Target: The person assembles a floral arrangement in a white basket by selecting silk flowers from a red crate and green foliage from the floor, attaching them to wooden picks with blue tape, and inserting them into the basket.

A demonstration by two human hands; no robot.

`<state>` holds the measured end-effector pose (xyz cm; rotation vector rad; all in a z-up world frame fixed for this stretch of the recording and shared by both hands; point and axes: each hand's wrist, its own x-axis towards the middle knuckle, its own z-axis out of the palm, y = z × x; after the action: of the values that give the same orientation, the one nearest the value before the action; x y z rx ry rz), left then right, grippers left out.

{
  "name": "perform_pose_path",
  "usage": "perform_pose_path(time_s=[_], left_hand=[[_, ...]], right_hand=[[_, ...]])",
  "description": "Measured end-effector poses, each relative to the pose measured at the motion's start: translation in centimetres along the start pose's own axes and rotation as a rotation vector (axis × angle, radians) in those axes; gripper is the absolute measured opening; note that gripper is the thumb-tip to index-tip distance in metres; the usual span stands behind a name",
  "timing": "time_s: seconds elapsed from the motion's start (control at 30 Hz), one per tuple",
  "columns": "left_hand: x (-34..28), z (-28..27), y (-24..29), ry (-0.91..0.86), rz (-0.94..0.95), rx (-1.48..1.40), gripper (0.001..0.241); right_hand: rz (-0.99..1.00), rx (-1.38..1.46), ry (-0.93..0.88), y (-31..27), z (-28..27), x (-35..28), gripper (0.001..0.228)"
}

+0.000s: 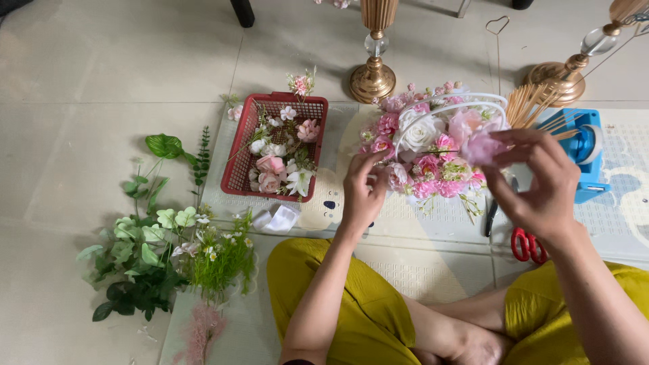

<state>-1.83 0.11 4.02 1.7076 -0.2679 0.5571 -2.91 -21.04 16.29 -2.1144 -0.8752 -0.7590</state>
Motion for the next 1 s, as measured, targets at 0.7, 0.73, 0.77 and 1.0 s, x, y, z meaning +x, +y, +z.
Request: perform_pose_path(time_s=[0.7,0.73,0.77,1.0], left_hand=[[-6.1,11.1,4.2,-0.677,-0.599,-0.411,0.013],[-6.0,11.3,4.0,-0.683,-0.597,-0.412,0.013],[-5.8,11.5,3.8,-0.682,-0.601,-0.405,0.013],[-5.1,12.3,2.8,-0.589,-0.717,-0.488,0.017]], right_hand=[[1.037,0.7,-0.001,6.8,-0.4,-15.7,0.01],[1.038,0.697,0.005,6.3,-1.0,-14.6,0.01],[1.089,0.74,0.091,5.7,-1.6,-13.4,0.009],[0.947,0.212,0.151,17.9,2.0,-13.6,0.013]])
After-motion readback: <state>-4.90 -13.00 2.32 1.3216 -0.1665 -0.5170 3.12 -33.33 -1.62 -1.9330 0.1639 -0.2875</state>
